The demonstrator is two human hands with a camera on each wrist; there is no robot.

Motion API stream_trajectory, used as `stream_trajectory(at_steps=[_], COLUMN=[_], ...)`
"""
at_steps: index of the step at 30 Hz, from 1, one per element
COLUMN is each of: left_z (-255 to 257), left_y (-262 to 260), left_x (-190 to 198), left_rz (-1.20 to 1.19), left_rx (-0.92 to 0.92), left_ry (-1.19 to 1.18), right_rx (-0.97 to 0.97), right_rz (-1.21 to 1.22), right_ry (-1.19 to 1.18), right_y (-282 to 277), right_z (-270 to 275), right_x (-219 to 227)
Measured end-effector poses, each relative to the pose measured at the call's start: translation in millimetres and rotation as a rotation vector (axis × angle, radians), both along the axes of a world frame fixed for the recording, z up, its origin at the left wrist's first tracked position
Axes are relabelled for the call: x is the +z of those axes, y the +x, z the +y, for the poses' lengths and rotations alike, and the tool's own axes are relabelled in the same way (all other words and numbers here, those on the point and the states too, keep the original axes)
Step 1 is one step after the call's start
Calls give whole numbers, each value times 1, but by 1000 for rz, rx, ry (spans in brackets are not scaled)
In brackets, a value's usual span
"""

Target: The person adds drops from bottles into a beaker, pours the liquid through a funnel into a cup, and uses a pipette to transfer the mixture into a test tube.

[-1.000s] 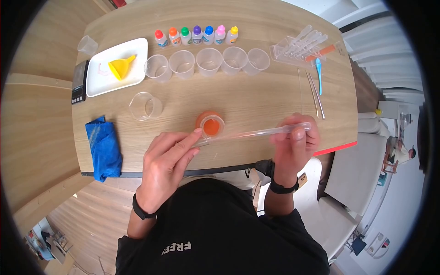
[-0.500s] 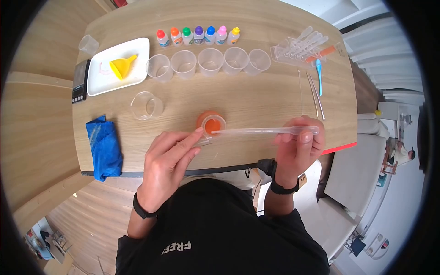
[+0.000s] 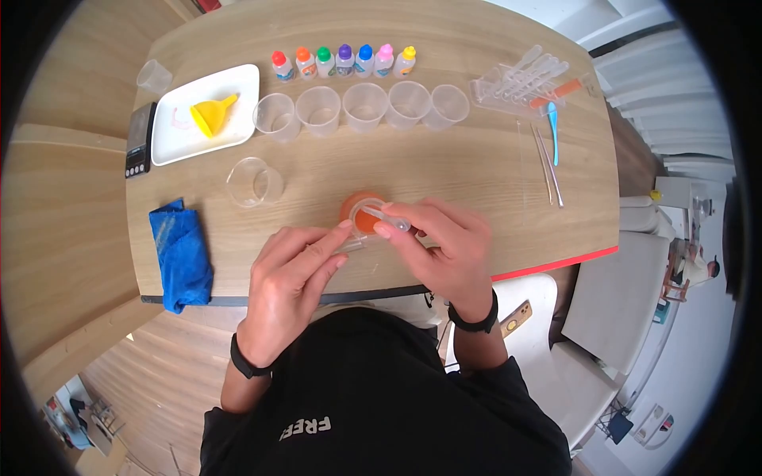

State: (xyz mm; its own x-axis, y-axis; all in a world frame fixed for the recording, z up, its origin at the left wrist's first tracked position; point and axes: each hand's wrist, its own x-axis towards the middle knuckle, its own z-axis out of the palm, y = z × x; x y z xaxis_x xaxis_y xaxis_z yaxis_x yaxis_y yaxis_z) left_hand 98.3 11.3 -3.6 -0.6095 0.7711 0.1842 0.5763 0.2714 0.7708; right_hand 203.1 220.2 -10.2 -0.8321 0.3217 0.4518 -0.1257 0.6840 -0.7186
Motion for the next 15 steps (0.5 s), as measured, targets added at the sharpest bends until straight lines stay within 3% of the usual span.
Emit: stream_trajectory(at_steps=[15], left_z=[-1], left_y=[-1], left_x=[0], left_rz=[-4], left_rx=[-16], left_ry=[-20], right_rx=[11], right_rz=[25], right_ry=[-69], right_y=[-4], right_z=[-2], right_x=[-3])
